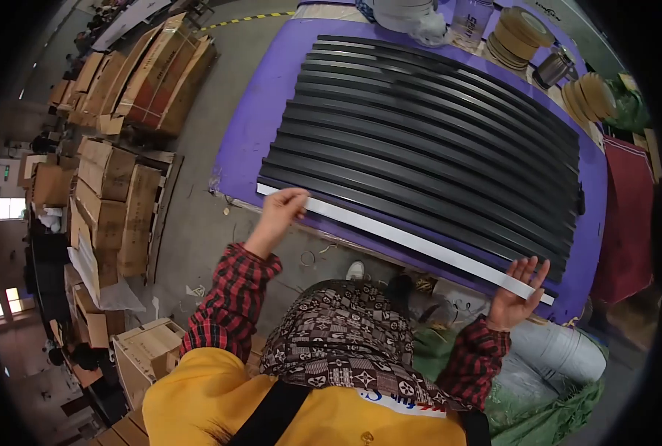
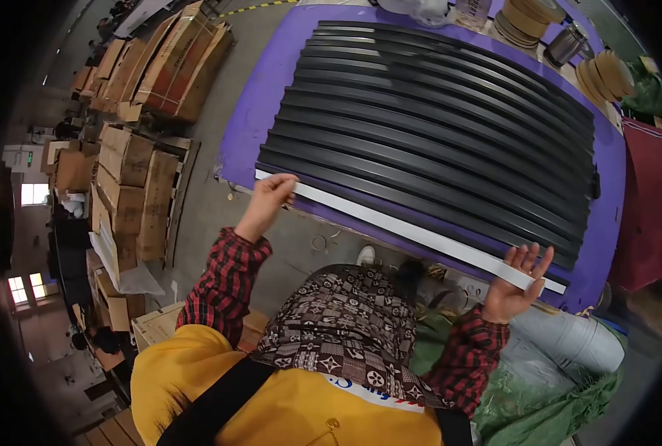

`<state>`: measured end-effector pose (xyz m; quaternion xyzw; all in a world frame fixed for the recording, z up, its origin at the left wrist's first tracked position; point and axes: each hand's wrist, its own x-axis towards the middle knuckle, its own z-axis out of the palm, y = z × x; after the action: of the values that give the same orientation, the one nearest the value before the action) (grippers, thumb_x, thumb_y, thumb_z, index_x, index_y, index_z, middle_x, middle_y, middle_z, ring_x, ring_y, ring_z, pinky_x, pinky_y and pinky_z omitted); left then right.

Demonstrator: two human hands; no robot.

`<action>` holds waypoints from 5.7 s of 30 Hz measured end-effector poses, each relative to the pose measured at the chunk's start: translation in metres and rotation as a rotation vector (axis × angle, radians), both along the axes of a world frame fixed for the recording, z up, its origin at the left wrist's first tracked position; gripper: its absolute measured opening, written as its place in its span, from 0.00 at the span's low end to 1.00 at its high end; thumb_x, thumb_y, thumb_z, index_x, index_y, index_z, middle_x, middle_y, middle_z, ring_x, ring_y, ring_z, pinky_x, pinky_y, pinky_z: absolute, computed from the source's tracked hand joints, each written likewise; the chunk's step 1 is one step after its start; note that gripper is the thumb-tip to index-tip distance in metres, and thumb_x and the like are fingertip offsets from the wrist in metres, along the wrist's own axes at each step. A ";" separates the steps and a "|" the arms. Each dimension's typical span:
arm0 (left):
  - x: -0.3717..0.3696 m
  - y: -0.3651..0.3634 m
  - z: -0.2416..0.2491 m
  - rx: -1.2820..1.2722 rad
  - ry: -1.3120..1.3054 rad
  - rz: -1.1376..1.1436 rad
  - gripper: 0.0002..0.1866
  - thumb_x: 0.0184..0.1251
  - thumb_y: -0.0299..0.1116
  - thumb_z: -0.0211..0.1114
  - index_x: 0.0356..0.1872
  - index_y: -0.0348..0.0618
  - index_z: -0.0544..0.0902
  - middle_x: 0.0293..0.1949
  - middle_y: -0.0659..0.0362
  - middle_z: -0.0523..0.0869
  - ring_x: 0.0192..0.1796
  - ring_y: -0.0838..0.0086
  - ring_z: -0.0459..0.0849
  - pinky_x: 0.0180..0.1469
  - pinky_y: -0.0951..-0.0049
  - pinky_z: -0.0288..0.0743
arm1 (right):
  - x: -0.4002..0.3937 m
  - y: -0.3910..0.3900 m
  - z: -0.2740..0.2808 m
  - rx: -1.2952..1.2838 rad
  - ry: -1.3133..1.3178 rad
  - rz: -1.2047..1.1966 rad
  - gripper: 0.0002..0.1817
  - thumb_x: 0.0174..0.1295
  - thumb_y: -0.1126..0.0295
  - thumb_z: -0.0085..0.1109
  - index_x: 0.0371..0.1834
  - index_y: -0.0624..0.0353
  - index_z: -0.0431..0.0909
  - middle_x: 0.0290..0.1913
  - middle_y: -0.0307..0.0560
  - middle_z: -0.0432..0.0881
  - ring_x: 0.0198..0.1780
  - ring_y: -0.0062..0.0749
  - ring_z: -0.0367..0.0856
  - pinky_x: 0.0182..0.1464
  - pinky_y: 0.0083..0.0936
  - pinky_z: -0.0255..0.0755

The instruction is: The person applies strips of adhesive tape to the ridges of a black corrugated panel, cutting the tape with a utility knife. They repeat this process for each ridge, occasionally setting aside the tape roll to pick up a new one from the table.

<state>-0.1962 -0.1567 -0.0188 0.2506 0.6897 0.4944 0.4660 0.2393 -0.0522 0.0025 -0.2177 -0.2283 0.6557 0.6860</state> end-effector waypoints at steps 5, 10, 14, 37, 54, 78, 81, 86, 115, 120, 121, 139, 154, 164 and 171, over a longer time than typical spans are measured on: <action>-0.101 0.009 -0.019 -0.038 0.184 0.170 0.07 0.57 0.27 0.61 0.34 0.35 0.80 0.23 0.63 0.79 0.26 0.83 0.75 0.28 0.84 0.68 | 0.009 0.024 -0.056 -0.024 -1.219 0.121 0.15 0.50 0.72 0.64 0.41 0.61 0.75 0.41 0.45 0.76 0.44 0.34 0.75 0.49 0.27 0.68; -0.128 0.023 -0.042 -0.158 0.467 0.134 0.06 0.52 0.26 0.63 0.28 0.33 0.80 0.25 0.63 0.80 0.27 0.81 0.74 0.31 0.80 0.67 | -0.015 0.045 -0.070 0.031 -1.640 0.102 0.16 0.45 0.64 0.68 0.32 0.61 0.74 0.33 0.46 0.74 0.36 0.36 0.74 0.40 0.27 0.67; -0.127 0.025 -0.045 -0.157 0.441 0.175 0.06 0.51 0.26 0.64 0.28 0.33 0.81 0.25 0.63 0.80 0.28 0.82 0.75 0.31 0.80 0.68 | -0.030 0.047 -0.062 0.066 -1.910 0.130 0.18 0.46 0.57 0.65 0.31 0.59 0.73 0.33 0.47 0.73 0.35 0.41 0.74 0.38 0.30 0.67; 0.223 0.095 -0.030 0.567 0.936 -0.651 0.11 0.53 0.32 0.61 0.36 0.39 0.76 0.35 0.54 0.77 0.40 0.61 0.75 0.43 0.64 0.68 | -0.037 0.043 -0.063 0.341 -1.900 -0.155 0.19 0.42 0.59 0.68 0.35 0.56 0.73 0.30 0.45 0.71 0.38 0.42 0.69 0.39 0.34 0.65; 0.278 0.110 -0.021 0.237 1.410 -0.981 0.24 0.57 0.41 0.58 0.56 0.51 0.71 0.51 0.56 0.67 0.52 0.61 0.67 0.55 0.60 0.59 | 0.262 0.104 -0.057 -0.298 -1.475 -0.421 0.10 0.48 0.68 0.63 0.26 0.64 0.75 0.26 0.47 0.78 0.29 0.35 0.76 0.34 0.28 0.68; 0.300 0.141 -0.004 0.253 1.273 -0.912 0.14 0.51 0.32 0.61 0.40 0.40 0.77 0.37 0.54 0.75 0.42 0.62 0.72 0.47 0.63 0.64 | 0.202 0.322 -0.070 -0.060 -2.170 -0.495 0.18 0.55 0.61 0.53 0.44 0.63 0.73 0.33 0.59 0.77 0.37 0.54 0.76 0.43 0.43 0.68; 0.323 0.160 0.000 0.401 1.215 -0.896 0.12 0.50 0.27 0.58 0.38 0.40 0.77 0.36 0.54 0.75 0.42 0.62 0.73 0.46 0.64 0.66 | 0.221 0.338 -0.081 -0.101 -2.039 -0.125 0.18 0.57 0.62 0.50 0.46 0.62 0.71 0.35 0.59 0.78 0.39 0.58 0.75 0.45 0.42 0.68; 0.393 0.198 -0.017 0.755 1.118 -0.958 0.15 0.50 0.29 0.56 0.42 0.39 0.75 0.40 0.53 0.73 0.45 0.63 0.72 0.48 0.65 0.66 | 0.201 0.228 0.015 -0.264 -1.230 -0.269 0.13 0.61 0.67 0.43 0.39 0.67 0.70 0.29 0.49 0.79 0.26 0.29 0.76 0.30 0.24 0.70; 0.477 0.235 -0.038 0.792 1.000 -1.252 0.21 0.54 0.39 0.61 0.52 0.57 0.72 0.45 0.59 0.69 0.48 0.67 0.68 0.50 0.69 0.62 | 0.203 0.204 0.006 0.079 -2.267 -0.470 0.24 0.51 0.69 0.57 0.53 0.58 0.66 0.34 0.49 0.73 0.40 0.43 0.74 0.36 0.35 0.69; 0.477 0.236 -0.039 0.837 1.030 -1.194 0.18 0.54 0.39 0.60 0.49 0.58 0.72 0.42 0.61 0.68 0.45 0.71 0.68 0.48 0.72 0.61 | 0.212 0.262 -0.072 -0.039 -2.110 -0.342 0.21 0.54 0.74 0.53 0.52 0.66 0.64 0.46 0.57 0.71 0.50 0.47 0.69 0.46 0.35 0.66; 0.477 0.236 -0.039 0.841 1.020 -1.180 0.19 0.55 0.39 0.59 0.50 0.59 0.72 0.44 0.61 0.68 0.46 0.71 0.67 0.48 0.72 0.60 | 0.215 0.249 -0.057 0.122 -2.079 -0.503 0.17 0.54 0.74 0.54 0.48 0.67 0.67 0.44 0.56 0.73 0.47 0.46 0.71 0.45 0.34 0.67; 0.485 0.235 -0.033 0.748 1.117 -1.292 0.20 0.59 0.41 0.54 0.54 0.61 0.70 0.49 0.60 0.69 0.48 0.68 0.68 0.49 0.70 0.59 | 0.238 0.117 0.013 -0.142 -0.639 -0.634 0.05 0.54 0.78 0.51 0.35 0.62 0.70 0.32 0.38 0.71 0.35 0.23 0.71 0.42 0.20 0.65; 0.509 0.224 -0.042 0.643 1.133 -1.177 0.17 0.55 0.38 0.53 0.48 0.62 0.77 0.44 0.58 0.74 0.51 0.65 0.68 0.56 0.60 0.55 | 0.220 0.122 0.111 0.053 -0.751 -0.483 0.29 0.58 0.76 0.52 0.63 0.59 0.53 0.48 0.48 0.72 0.43 0.28 0.71 0.50 0.25 0.65; 0.211 0.130 -0.031 0.380 1.252 -0.520 0.04 0.50 0.31 0.59 0.25 0.44 0.74 0.27 0.57 0.73 0.34 0.64 0.72 0.37 0.66 0.64 | 0.025 0.106 0.031 0.088 -0.527 -0.023 0.33 0.54 0.77 0.52 0.65 0.61 0.51 0.50 0.47 0.72 0.44 0.25 0.72 0.49 0.23 0.67; 0.196 0.113 -0.016 0.473 0.775 -0.347 0.13 0.59 0.33 0.57 0.42 0.38 0.73 0.39 0.53 0.75 0.43 0.62 0.73 0.44 0.65 0.67 | -0.091 0.094 0.028 0.081 -0.305 0.127 0.35 0.55 0.71 0.54 0.66 0.51 0.49 0.52 0.45 0.69 0.46 0.26 0.71 0.53 0.25 0.64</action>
<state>-0.0003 -0.0438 -0.0346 0.6266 0.6290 0.4230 0.1808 0.1483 0.0422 0.0307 -0.2722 -0.3692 0.6472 0.6088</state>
